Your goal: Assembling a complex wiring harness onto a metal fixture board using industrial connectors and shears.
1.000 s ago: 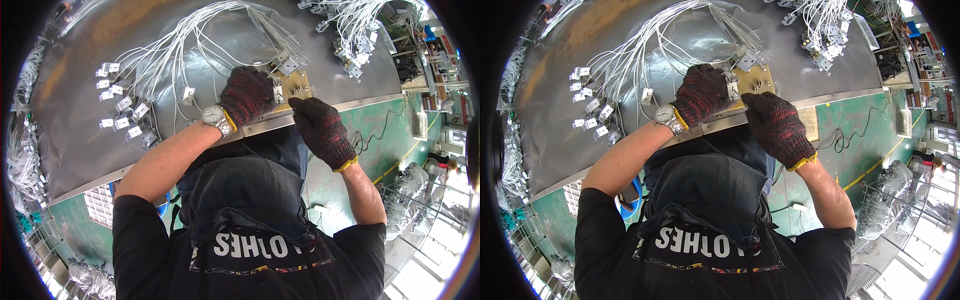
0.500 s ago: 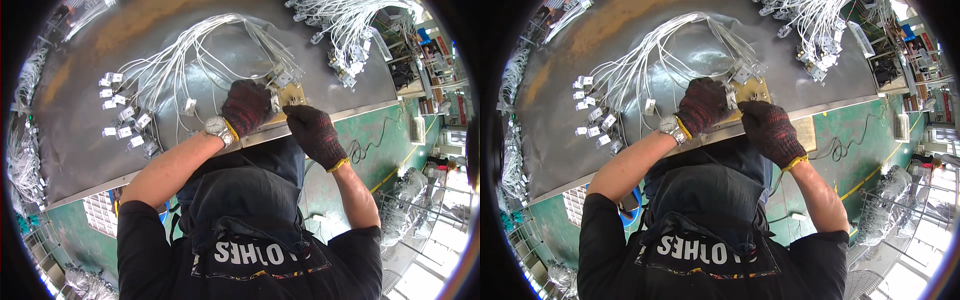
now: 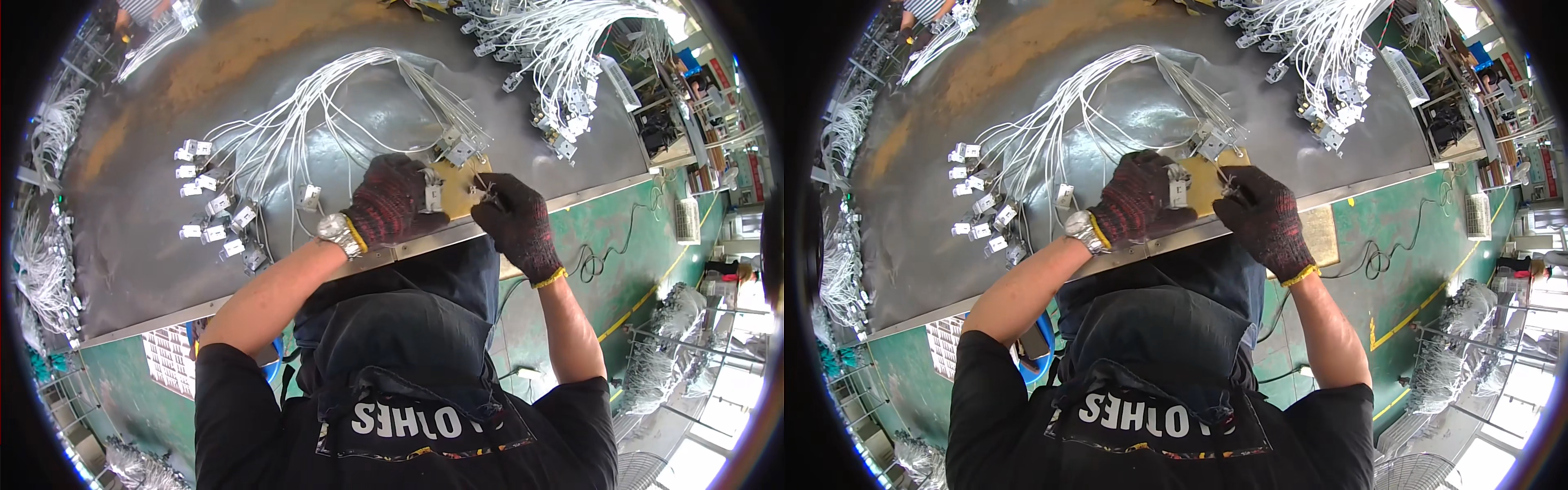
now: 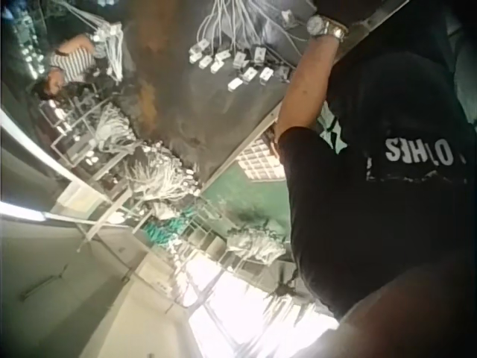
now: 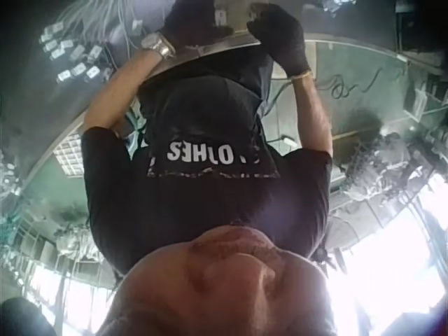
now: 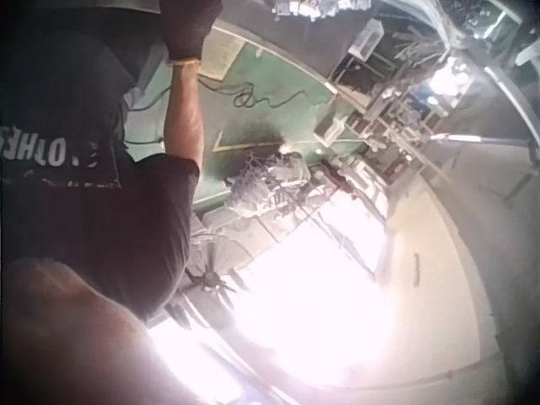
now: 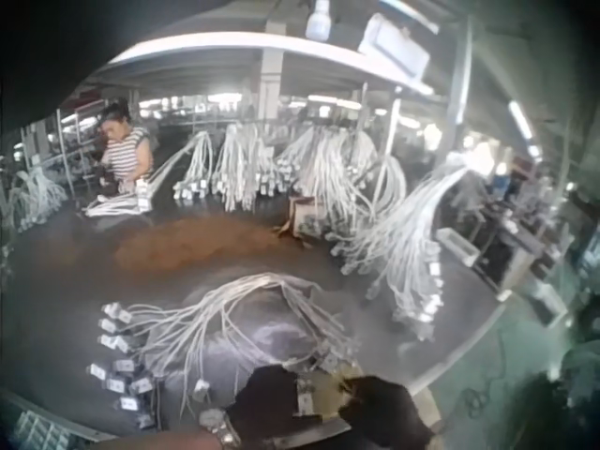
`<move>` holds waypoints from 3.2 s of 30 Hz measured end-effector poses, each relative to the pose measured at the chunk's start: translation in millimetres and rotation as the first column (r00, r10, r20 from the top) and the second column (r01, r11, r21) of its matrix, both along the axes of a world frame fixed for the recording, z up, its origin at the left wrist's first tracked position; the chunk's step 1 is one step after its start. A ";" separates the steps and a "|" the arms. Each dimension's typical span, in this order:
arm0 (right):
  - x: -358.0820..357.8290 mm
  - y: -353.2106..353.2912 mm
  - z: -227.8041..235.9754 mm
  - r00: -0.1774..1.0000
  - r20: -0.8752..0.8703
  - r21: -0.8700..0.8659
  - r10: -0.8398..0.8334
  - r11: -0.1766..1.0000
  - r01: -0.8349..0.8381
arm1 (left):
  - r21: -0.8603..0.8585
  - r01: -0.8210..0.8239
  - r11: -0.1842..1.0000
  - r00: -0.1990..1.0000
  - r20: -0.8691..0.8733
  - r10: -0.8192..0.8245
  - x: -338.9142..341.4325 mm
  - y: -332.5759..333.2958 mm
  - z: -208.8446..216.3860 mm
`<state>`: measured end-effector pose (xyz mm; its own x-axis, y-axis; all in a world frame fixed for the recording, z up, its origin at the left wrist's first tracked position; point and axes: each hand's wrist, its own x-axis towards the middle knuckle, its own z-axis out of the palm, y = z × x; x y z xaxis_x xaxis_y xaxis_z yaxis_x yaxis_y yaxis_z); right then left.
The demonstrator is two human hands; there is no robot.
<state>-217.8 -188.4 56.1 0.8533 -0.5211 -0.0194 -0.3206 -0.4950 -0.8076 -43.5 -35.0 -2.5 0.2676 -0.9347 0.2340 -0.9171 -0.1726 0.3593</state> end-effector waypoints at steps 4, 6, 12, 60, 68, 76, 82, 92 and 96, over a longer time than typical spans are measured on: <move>7.6 -10.1 -25.8 0.998 0.056 0.125 -0.032 0.992 0.025 | 0.034 0.118 0.992 0.986 -0.125 -0.113 10.5 15.8 4.0; 15.0 -14.1 -33.0 0.995 0.063 0.210 -0.073 0.976 0.058 | -0.028 0.163 0.986 0.949 -0.268 -0.164 18.9 27.1 1.6; 44.6 -25.1 -48.7 0.952 0.190 0.367 -0.242 0.916 0.159 | 0.577 0.259 0.775 0.965 -0.110 -0.240 28.5 43.0 8.7; 26.0 31.5 -63.9 0.974 0.143 -0.336 0.174 0.935 -0.117 | -0.068 -0.064 0.996 0.997 0.031 0.067 2.2 7.7 -12.9; 5.4 9.3 -54.0 0.979 0.092 -0.132 0.182 0.977 -0.169 | -0.055 -0.016 0.998 0.999 0.039 0.018 -4.3 -9.7 -34.4; -15.3 -5.0 -14.8 0.939 0.041 -0.189 0.342 0.925 -0.329 | -0.032 -0.005 0.999 0.999 0.050 0.006 -4.2 -8.2 -29.5; -6.8 15.6 0.1 0.965 -0.059 -0.377 0.256 0.889 -0.259 | -0.128 0.027 0.991 0.998 0.067 -0.018 -4.4 -10.2 -33.8; 6.3 28.8 0.1 0.984 -0.073 -0.441 0.164 0.879 -0.179 | 0.055 -0.063 0.996 0.998 -0.013 0.064 -4.2 -17.4 -30.6; 5.2 19.6 -5.8 0.979 -0.044 -0.398 0.201 0.895 -0.202 | -0.069 -0.071 0.995 0.994 0.074 0.076 -6.6 -18.3 -29.4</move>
<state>-212.6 -168.8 50.4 0.9410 -0.3023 0.1523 -0.1809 -0.8293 -0.5288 -50.1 -53.3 -31.9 0.3139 -0.8948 0.3174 -0.9280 -0.2186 0.3017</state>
